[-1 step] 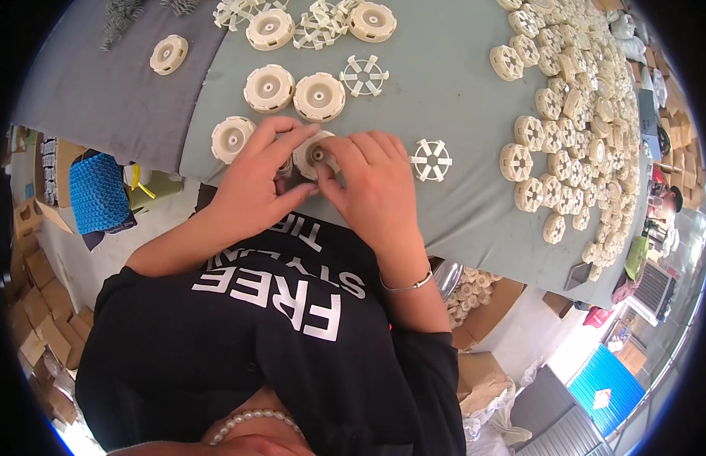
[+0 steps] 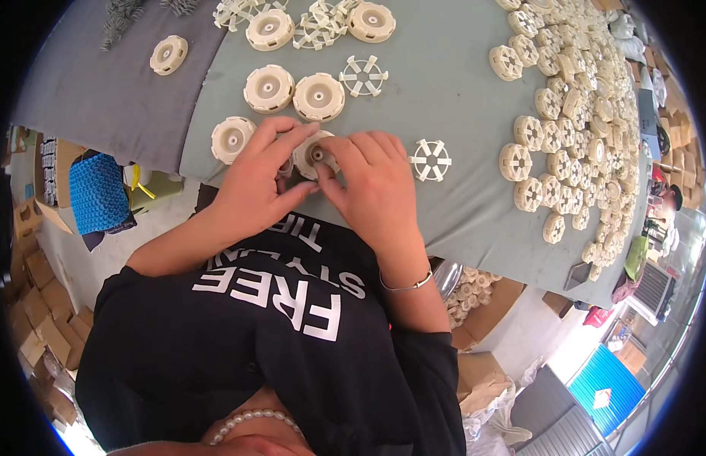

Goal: The person assembles small white plastic components by hand on a table. They pick up a base piece and a cross-shaped insert, fit them together, and place the finished unit into a cardboard box. The person repeats this process for multiple units, occasionally using a metal tray to transfer the assembled parts into the box.

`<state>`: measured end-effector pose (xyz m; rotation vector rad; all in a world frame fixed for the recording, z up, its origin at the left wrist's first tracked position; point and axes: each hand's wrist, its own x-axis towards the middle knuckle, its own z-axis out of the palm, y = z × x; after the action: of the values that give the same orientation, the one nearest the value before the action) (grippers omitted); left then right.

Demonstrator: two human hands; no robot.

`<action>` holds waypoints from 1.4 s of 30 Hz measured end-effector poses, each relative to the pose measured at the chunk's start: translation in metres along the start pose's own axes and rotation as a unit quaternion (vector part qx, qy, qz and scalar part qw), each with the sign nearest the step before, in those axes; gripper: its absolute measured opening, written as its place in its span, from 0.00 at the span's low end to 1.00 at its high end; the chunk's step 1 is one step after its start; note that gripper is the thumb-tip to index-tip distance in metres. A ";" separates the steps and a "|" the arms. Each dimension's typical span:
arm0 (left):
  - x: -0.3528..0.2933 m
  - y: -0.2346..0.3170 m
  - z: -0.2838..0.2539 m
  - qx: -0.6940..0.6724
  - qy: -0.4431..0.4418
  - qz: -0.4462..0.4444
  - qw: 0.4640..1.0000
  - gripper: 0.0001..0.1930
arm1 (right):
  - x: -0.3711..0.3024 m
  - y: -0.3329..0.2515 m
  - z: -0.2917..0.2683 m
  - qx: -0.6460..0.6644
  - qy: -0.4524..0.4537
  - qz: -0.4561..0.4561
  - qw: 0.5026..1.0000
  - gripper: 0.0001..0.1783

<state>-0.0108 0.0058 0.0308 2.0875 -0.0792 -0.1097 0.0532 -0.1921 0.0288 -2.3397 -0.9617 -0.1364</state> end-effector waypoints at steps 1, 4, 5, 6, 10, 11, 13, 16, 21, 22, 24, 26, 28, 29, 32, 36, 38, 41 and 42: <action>0.002 -0.004 0.004 0.014 0.019 0.015 1.000 0.35 | -0.002 0.003 -0.005 0.010 0.014 0.023 1.000 0.23; 0.005 -0.006 0.008 -0.025 -0.013 0.011 1.000 0.34 | -0.019 0.025 -0.037 -0.015 0.056 0.102 0.993 0.30; 0.005 -0.006 0.011 -0.030 -0.018 0.022 0.999 0.34 | -0.026 0.036 -0.049 -0.059 0.068 0.132 0.987 0.32; 0.005 -0.006 0.015 -0.041 -0.029 0.035 0.998 0.34 | -0.033 0.043 -0.058 -0.107 0.079 0.167 0.977 0.34; 0.006 -0.008 0.027 -0.050 -0.041 0.076 0.995 0.32 | -0.049 0.053 -0.064 0.011 0.030 0.274 0.961 0.35; 0.006 -0.006 0.028 -0.086 -0.050 0.057 0.993 0.31 | -0.051 0.052 -0.062 0.020 0.043 0.273 0.961 0.35; 0.008 -0.003 0.024 -0.156 -0.068 0.018 0.985 0.29 | -0.053 0.046 -0.060 0.069 0.065 0.248 0.964 0.35; 0.009 -0.013 0.025 -0.199 -0.056 0.009 0.978 0.27 | -0.050 0.022 -0.054 0.145 0.062 0.179 0.971 0.34; 0.010 -0.003 0.024 -0.162 -0.047 0.005 0.986 0.25 | -0.035 0.000 -0.034 0.105 -0.009 0.124 0.987 0.32; 0.010 -0.002 0.025 -0.148 -0.044 0.003 0.988 0.24 | -0.034 -0.001 -0.032 0.125 -0.020 0.137 0.982 0.31; 0.010 -0.005 0.031 -0.150 -0.021 0.015 0.988 0.24 | -0.034 -0.005 -0.027 0.083 -0.025 0.124 0.988 0.32; 0.006 -0.010 0.035 -0.144 -0.007 0.022 0.989 0.24 | -0.036 -0.005 -0.024 0.067 -0.038 0.119 0.990 0.32; 0.013 -0.010 0.030 -0.126 0.006 0.039 0.991 0.25 | -0.031 0.004 -0.025 0.071 -0.045 0.114 0.990 0.32; 0.013 -0.008 0.025 -0.127 -0.007 0.036 0.991 0.25 | -0.032 0.012 -0.031 0.031 -0.026 0.126 0.991 0.32; 0.008 0.001 0.008 -0.099 -0.001 0.033 0.995 0.27 | -0.039 0.060 -0.066 -0.168 0.056 0.170 0.970 0.31; 0.037 -0.003 0.006 0.094 0.156 0.122 0.976 0.27 | 0.007 0.075 -0.047 -0.048 0.118 0.150 0.981 0.29; 0.051 -0.009 0.016 0.106 0.109 0.118 0.981 0.27 | 0.038 0.067 -0.016 -0.032 0.054 0.061 0.996 0.28; 0.049 -0.005 0.012 -0.084 0.031 0.089 0.992 0.24 | 0.045 0.066 -0.013 -0.036 -0.003 0.031 0.999 0.27; 0.042 -0.005 0.012 -0.184 -0.001 0.071 0.980 0.23 | 0.036 0.064 -0.014 -0.041 -0.018 0.044 0.998 0.26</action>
<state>0.0301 -0.0062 0.0190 1.7073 -0.1936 -0.0363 0.1245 -0.2138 0.0200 -2.4629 -0.8834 -0.0992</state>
